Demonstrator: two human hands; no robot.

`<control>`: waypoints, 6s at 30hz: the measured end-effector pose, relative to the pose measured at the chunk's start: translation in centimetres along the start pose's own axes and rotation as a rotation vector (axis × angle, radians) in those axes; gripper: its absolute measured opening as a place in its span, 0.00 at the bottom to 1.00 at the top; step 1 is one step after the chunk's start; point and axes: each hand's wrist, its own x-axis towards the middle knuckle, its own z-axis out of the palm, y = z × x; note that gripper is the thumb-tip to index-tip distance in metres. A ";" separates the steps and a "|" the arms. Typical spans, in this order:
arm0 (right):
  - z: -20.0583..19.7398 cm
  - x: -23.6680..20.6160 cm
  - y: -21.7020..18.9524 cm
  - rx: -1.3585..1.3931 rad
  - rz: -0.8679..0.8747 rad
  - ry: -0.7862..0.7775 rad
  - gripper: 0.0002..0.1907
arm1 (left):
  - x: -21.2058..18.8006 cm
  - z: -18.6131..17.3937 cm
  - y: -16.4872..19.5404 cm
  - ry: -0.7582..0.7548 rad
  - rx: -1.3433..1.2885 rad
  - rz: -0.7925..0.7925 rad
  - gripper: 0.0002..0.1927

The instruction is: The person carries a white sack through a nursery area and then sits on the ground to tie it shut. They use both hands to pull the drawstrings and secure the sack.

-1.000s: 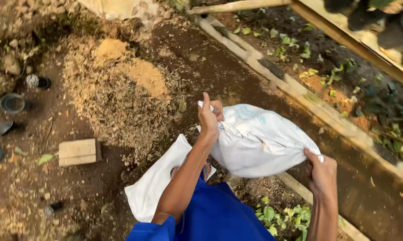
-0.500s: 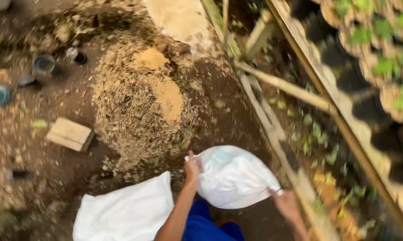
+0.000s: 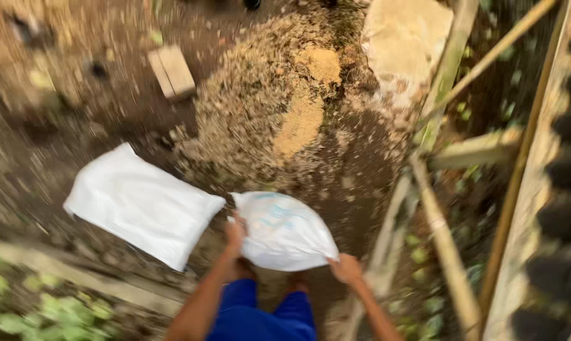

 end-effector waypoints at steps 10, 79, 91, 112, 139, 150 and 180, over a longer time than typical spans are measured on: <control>-3.2 12.0 -5.4 -0.504 -0.206 -0.340 0.35 | 4.6 1.7 -9.0 0.531 0.860 0.631 0.37; -1.0 47.9 2.5 0.274 -1.082 -0.114 0.17 | 29.6 19.3 -27.0 -0.002 0.741 1.316 0.16; 2.2 48.2 0.8 0.380 -1.155 -0.008 0.07 | 28.2 19.6 -26.9 0.191 0.575 1.456 0.18; 1.6 46.7 0.9 0.342 -1.229 -0.013 0.06 | 29.4 17.7 -27.0 -0.312 0.231 0.878 0.05; 0.0 45.1 0.4 -0.029 -1.384 0.257 0.10 | 34.1 18.9 -27.9 -0.454 -0.087 0.814 0.04; 1.1 45.7 0.0 0.002 -1.509 0.369 0.12 | 34.0 18.6 -27.3 -0.356 -0.027 0.869 0.08; 1.4 47.4 -0.4 0.053 -1.556 0.472 0.12 | 34.1 20.5 -25.9 0.022 0.632 1.047 0.31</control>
